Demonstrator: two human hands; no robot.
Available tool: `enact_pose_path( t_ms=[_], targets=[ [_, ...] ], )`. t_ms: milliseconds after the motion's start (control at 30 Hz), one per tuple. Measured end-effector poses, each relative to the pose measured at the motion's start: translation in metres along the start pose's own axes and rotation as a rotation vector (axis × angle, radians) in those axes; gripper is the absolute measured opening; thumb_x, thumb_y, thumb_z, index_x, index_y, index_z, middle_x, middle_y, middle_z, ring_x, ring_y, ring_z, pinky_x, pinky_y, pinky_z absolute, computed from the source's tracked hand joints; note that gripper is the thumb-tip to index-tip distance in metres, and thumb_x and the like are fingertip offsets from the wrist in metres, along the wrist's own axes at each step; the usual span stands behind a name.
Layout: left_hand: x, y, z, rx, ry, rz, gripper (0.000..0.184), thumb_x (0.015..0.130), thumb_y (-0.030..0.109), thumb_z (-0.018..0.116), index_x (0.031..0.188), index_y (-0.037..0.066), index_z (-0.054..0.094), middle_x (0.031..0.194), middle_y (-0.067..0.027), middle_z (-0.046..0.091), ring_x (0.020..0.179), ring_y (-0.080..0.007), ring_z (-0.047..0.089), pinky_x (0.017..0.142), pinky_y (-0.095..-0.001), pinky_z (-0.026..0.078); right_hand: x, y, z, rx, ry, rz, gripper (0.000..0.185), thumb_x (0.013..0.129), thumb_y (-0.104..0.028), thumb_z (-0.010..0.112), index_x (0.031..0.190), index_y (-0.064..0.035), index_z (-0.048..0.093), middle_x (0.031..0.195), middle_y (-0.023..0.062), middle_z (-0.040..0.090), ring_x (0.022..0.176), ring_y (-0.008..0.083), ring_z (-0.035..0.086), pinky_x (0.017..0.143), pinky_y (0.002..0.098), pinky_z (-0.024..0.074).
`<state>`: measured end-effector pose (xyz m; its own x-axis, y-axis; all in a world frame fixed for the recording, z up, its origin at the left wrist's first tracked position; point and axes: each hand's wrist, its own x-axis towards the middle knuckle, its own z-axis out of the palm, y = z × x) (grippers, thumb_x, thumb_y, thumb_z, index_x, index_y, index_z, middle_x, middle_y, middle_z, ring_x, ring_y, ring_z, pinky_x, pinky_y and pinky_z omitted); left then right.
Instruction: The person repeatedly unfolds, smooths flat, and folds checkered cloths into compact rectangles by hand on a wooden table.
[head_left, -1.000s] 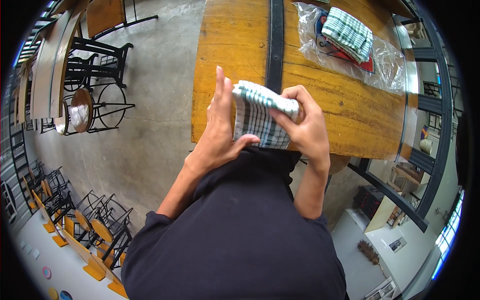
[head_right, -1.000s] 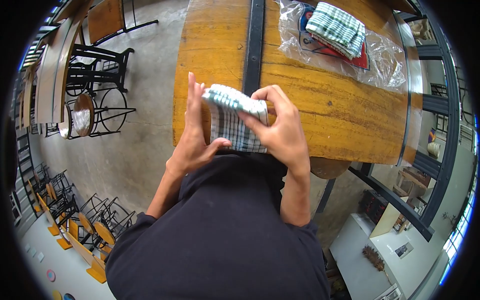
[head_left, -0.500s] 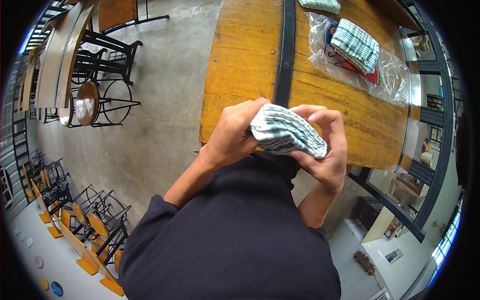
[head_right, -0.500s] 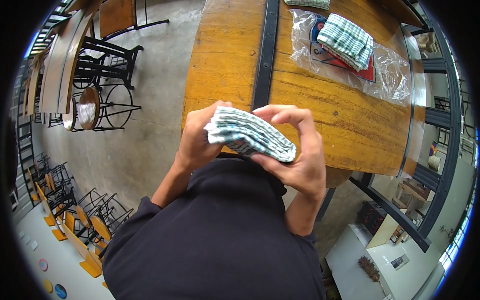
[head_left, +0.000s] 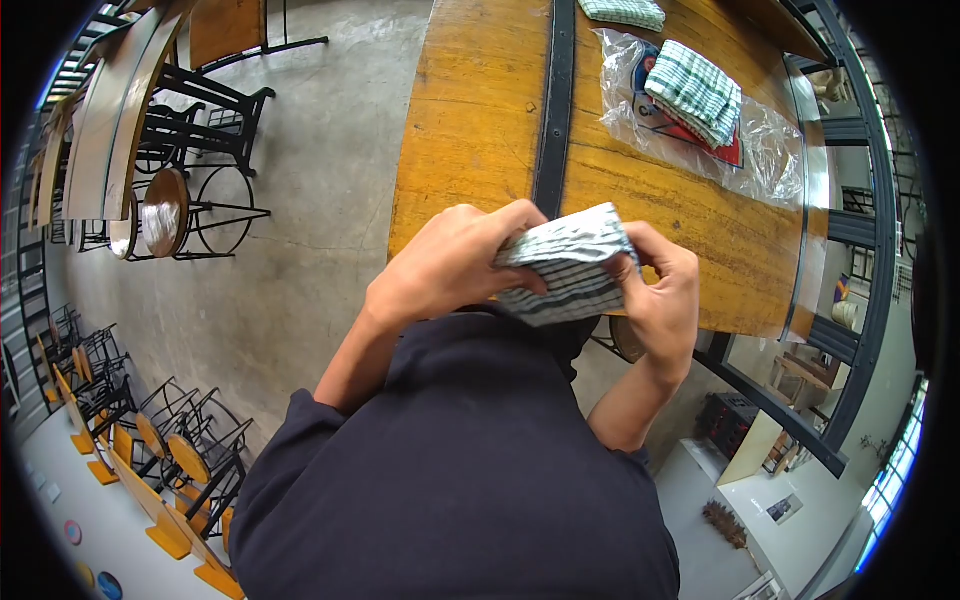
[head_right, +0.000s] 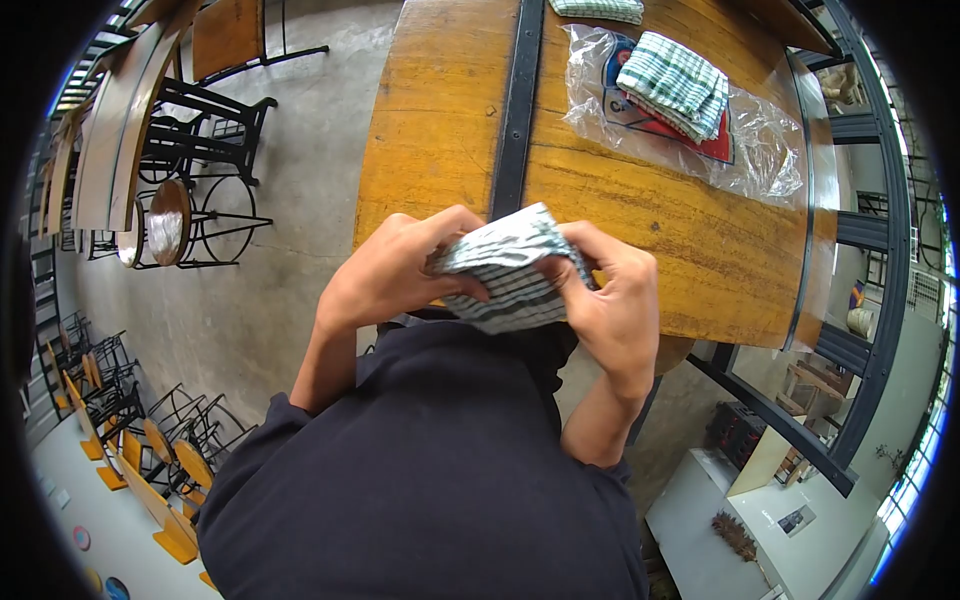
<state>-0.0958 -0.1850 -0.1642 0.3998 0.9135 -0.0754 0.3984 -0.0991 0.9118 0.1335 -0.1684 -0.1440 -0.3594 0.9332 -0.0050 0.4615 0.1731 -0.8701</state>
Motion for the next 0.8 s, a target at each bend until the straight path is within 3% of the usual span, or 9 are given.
enact_pose_path(
  t_ms=[67,133,167,200,267,400,600,733,800],
  targets=[
    [-0.002,-0.013,-0.004,-0.010,-0.028,-0.012,0.034,0.075,0.006,0.080,0.104,0.002,0.062,0.090,-0.0133,0.072,0.085,-0.0269,0.072,0.073,-0.0320,0.054,0.000,0.002,-0.004,0.144,0.092,0.062,0.019,0.090,-0.016,0.072,0.092,0.0031,0.067,0.075,0.0041,0.067,0.068,0.0067,0.057,0.065,0.0235,0.0455],
    [-0.002,-0.022,-0.003,-0.146,0.112,0.125,0.031,0.079,0.011,0.079,0.103,0.001,0.061,0.087,-0.0105,0.071,0.083,-0.0196,0.070,0.074,-0.0321,0.052,-0.002,0.004,-0.007,0.223,0.079,0.078,0.023,0.094,-0.020,0.069,0.096,0.0027,0.065,0.080,-0.0002,0.065,0.075,0.0036,0.054,0.069,0.0212,0.0441],
    [-0.002,-0.022,-0.003,-0.300,0.133,0.106,0.029,0.086,0.009,0.074,0.110,0.001,0.059,0.093,-0.0067,0.071,0.087,-0.0103,0.065,0.077,-0.0268,0.051,-0.003,0.006,-0.006,0.320,0.098,0.079,0.022,0.094,-0.019,0.070,0.098,0.0021,0.064,0.083,0.0001,0.064,0.079,0.0039,0.055,0.070,0.0211,0.0442],
    [-0.002,-0.022,0.000,-0.299,0.132,0.116,0.029,0.086,0.009,0.074,0.110,0.001,0.059,0.093,-0.0067,0.071,0.087,-0.0103,0.065,0.077,-0.0268,0.051,-0.003,0.007,-0.005,0.416,0.119,0.078,0.022,0.093,-0.018,0.070,0.101,0.0016,0.063,0.087,0.0003,0.064,0.082,0.0042,0.055,0.072,0.0211,0.0444],
    [0.000,-0.023,0.010,-0.896,0.302,0.028,0.028,0.094,0.009,0.067,0.116,0.001,0.054,0.102,-0.0079,0.069,0.091,-0.0096,0.063,0.080,-0.0247,0.051,-0.003,0.004,-0.004,0.587,0.038,0.071,0.033,0.088,-0.012,0.075,0.114,0.0003,0.058,0.101,0.0029,0.064,0.095,0.0094,0.060,0.086,0.0250,0.0479],
    [0.006,-0.023,0.023,-0.797,0.457,-0.012,0.024,0.101,0.016,0.058,0.118,0.002,0.050,0.093,-0.0039,0.064,0.085,-0.0058,0.058,0.073,-0.0209,0.047,-0.005,0.018,0.009,0.673,-0.080,0.103,0.052,0.081,-0.009,0.081,0.123,0.0010,0.052,0.113,0.0067,0.065,0.105,0.0116,0.059,0.095,0.0283,0.0462],
    [0.016,-0.019,0.032,-0.587,0.470,-0.022,0.029,0.101,0.020,0.058,0.120,0.000,0.049,0.083,-0.0012,0.062,0.076,-0.0027,0.053,0.064,-0.0194,0.043,0.008,0.012,0.009,0.581,-0.028,0.152,0.040,0.085,-0.014,0.079,0.117,0.0024,0.062,0.103,0.0052,0.068,0.094,0.0105,0.062,0.084,0.0247,0.0496],
    [0.034,-0.012,0.026,-0.687,0.349,0.035,0.028,0.100,0.020,0.060,0.118,0.000,0.053,0.089,-0.0028,0.066,0.081,-0.0029,0.057,0.066,-0.0202,0.046,0.019,0.007,-0.020,0.500,0.067,0.088,0.027,0.088,-0.020,0.076,0.103,0.0012,0.069,0.089,0.0016,0.070,0.079,0.0076,0.062,0.070,0.0217,0.0500],
    [0.055,-0.018,0.025,-0.751,0.143,0.084,0.030,0.098,0.020,0.063,0.116,-0.002,0.056,0.089,-0.0025,0.067,0.079,-0.0034,0.059,0.067,-0.0204,0.049,0.032,0.013,-0.035,0.441,0.121,0.092,0.027,0.088,-0.021,0.076,0.102,0.0010,0.069,0.088,0.0016,0.070,0.079,0.0072,0.062,0.068,0.0218,0.0499]
  ],
)
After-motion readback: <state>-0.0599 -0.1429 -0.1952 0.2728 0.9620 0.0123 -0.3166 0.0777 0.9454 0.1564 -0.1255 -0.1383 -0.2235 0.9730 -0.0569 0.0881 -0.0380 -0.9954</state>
